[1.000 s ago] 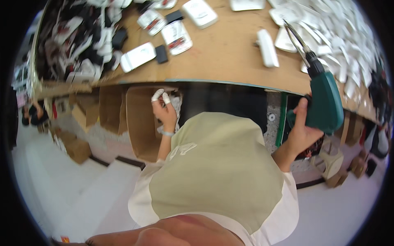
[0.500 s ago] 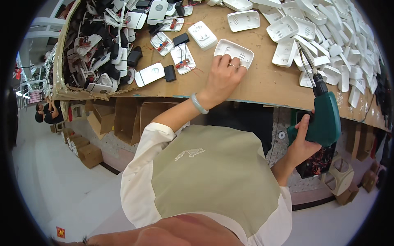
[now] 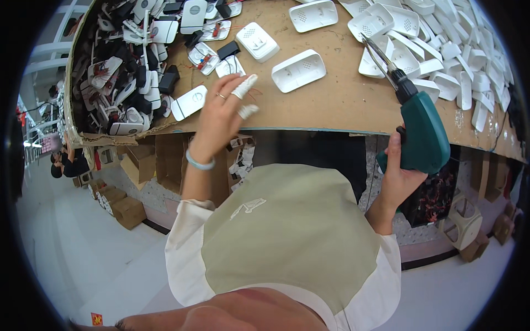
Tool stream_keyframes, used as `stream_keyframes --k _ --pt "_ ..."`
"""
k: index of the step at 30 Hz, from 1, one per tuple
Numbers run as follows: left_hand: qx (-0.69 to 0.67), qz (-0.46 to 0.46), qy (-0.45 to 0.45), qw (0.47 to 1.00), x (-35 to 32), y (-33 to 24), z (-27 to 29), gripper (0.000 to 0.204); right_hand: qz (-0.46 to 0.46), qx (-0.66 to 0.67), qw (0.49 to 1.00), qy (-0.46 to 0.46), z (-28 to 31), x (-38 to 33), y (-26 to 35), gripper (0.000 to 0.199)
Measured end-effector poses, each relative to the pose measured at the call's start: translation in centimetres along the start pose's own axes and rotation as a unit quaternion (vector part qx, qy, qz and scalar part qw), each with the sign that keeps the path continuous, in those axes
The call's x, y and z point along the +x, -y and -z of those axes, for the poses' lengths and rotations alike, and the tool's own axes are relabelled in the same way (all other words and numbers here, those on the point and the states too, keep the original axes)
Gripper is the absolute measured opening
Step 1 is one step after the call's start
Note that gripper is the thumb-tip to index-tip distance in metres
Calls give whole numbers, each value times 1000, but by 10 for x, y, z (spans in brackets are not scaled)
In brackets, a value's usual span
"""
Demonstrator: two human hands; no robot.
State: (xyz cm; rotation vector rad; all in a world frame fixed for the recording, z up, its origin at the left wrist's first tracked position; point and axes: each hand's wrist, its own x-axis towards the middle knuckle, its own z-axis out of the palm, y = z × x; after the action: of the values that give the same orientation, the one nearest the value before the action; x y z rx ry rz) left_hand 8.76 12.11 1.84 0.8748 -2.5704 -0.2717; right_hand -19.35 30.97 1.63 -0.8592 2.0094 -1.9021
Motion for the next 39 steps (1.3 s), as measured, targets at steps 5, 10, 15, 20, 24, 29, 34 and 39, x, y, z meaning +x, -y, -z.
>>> stream_keyframes --k 5,10,15,20,24,29,34,39 --pt "122 -102 18 987 -6 31 -19 26 -25 44 999 5 -10 -1 3 27" --pt "-6 26 -152 988 -3 -1 -25 18 -60 23 997 32 -3 -13 -3 28" --pt "-5 101 -177 979 11 -42 -47 19 -66 4 987 144 -9 -21 -12 22" --pt "114 144 -171 968 23 -59 -74 21 -10 -33 978 206 -19 -17 -23 20" --pt "140 143 -176 964 27 -69 -75 18 9 -45 976 214 -23 -16 -26 21" --pt "147 96 -185 967 31 -61 -86 16 22 -56 975 216 -25 -14 -29 21" --pt "132 107 -202 965 33 -56 -92 16 30 -54 973 223 -26 -10 -31 21" --pt "134 114 -201 964 33 -56 -90 15 50 -51 970 232 -29 -8 -35 22"
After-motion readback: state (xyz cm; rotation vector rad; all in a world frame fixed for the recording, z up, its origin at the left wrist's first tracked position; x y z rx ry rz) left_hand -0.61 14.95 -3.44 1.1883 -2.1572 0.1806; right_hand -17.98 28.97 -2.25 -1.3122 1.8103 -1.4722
